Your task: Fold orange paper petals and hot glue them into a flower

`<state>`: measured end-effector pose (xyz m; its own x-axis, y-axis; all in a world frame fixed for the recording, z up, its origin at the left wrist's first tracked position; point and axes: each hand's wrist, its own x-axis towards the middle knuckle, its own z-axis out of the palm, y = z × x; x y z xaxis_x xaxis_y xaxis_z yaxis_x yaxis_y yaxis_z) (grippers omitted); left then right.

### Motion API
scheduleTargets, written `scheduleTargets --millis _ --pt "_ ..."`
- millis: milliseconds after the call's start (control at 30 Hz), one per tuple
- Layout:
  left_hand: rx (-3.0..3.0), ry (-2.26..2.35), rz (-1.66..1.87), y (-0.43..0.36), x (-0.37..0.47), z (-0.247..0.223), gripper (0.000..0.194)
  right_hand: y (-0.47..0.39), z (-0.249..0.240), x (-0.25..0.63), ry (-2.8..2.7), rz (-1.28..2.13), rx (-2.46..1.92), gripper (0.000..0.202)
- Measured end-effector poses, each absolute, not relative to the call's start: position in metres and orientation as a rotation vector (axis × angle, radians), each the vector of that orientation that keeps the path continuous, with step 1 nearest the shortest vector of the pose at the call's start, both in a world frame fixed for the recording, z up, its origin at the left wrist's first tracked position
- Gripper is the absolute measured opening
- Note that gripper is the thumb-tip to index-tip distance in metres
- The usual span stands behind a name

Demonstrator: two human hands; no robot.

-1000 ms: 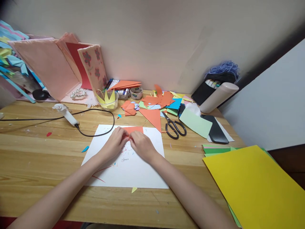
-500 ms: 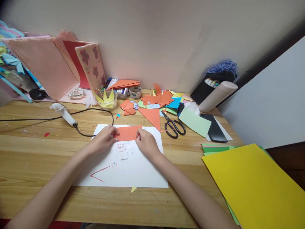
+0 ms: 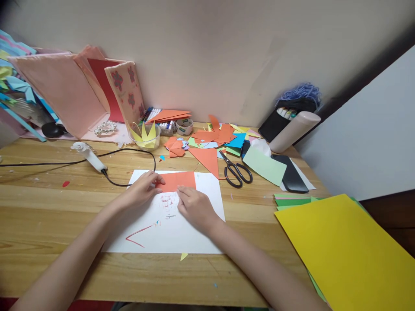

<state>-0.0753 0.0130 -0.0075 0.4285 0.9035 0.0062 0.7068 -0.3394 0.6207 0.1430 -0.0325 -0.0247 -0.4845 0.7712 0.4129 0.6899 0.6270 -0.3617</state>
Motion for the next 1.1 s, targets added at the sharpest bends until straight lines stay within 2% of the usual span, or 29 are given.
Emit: scheduleTargets --millis 233,433,567,733,967,1100 --pt "2.205 1.373 0.475 0.008 -0.072 0.000 0.016 -0.029 -0.024 0.166 -2.131 -0.019 -1.453 0.022" --pt "2.469 1.306 0.505 0.002 -0.055 0.001 0.040 -0.020 -0.016 0.168 -2.133 0.212 -1.361 0.019" --pt "2.584 1.256 0.526 0.006 -0.047 -0.006 0.032 -0.014 -0.016 0.170 -2.181 0.324 -1.241 0.030" --pt "2.737 1.157 0.486 0.007 -0.042 -0.007 0.026 -0.011 -0.016 0.165 -2.116 0.263 -1.160 0.016" --pt "2.953 1.006 0.948 -0.004 -0.030 -0.004 0.015 -0.020 -0.006 0.152 -2.003 0.273 -1.042 0.009" --pt "2.952 0.957 1.030 -0.005 -0.029 -0.006 0.013 -0.017 -0.009 0.153 -2.067 0.189 -1.047 0.008"
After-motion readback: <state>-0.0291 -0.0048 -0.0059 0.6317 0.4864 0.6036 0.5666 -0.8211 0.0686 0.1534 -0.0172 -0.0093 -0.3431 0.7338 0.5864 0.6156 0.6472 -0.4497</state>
